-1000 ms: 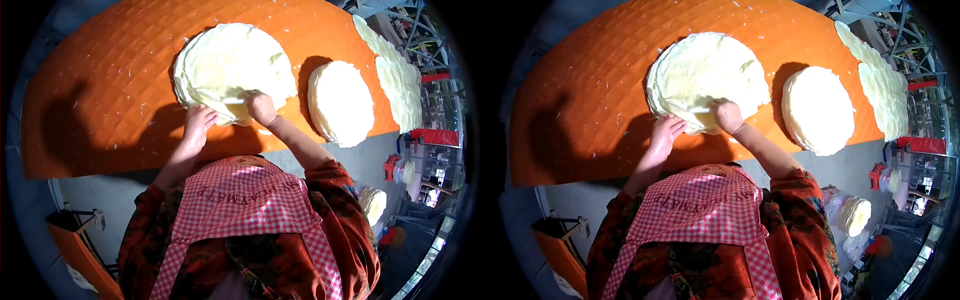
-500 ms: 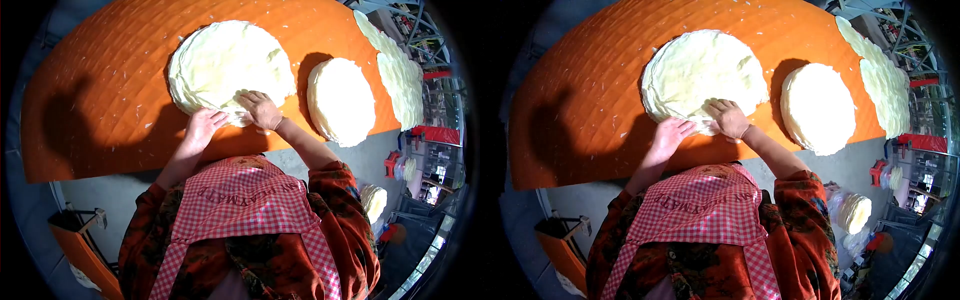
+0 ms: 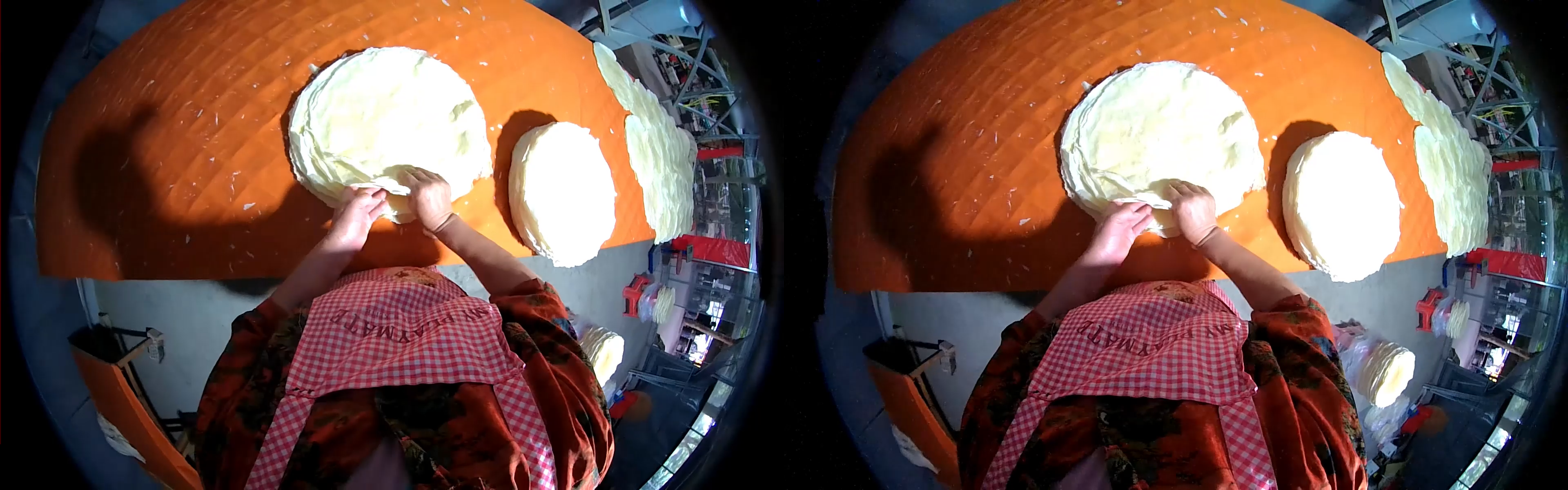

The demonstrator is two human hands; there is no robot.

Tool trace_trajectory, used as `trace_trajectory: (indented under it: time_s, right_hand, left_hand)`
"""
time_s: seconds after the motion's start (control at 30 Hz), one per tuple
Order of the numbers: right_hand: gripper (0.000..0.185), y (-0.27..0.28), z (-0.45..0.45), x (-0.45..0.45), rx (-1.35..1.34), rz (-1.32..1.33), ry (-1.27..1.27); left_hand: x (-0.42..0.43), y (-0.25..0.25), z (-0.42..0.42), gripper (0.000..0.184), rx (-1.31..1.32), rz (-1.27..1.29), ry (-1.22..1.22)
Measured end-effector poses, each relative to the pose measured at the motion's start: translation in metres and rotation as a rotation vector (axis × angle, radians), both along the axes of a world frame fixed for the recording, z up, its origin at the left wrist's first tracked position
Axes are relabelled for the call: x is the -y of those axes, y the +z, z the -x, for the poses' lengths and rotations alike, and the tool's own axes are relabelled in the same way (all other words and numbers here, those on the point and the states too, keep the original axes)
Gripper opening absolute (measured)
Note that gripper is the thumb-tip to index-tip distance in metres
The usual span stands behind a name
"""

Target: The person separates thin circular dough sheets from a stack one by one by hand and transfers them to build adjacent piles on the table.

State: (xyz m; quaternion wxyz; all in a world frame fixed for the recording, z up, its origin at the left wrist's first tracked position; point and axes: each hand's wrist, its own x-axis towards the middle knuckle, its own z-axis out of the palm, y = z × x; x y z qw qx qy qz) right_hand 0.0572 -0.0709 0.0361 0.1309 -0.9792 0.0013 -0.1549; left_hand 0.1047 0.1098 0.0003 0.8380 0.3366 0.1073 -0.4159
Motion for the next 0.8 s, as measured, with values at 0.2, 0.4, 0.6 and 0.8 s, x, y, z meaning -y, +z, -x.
trace_trajectory:
  time_s: [0.2,0.4,0.6,0.8]
  right_hand:
    - [0.035,0.144,-0.14,0.126,-0.15,0.085,-0.333]
    - [0.024,0.291,-0.174,0.157,0.357,0.375,0.048]
    - [0.035,0.163,-0.058,0.037,0.137,0.097,0.158]
    - [0.028,-0.006,-0.017,0.029,0.1,0.051,0.176]
  left_hand:
    - [0.006,0.024,-0.001,0.037,-0.06,-0.125,0.026]
    - [-0.002,0.045,-0.001,0.045,0.199,-0.39,0.141]
    - [-0.03,0.05,-0.015,0.051,0.27,-0.466,0.384]
    - [-0.033,0.059,-0.026,0.048,0.172,-0.462,0.213]
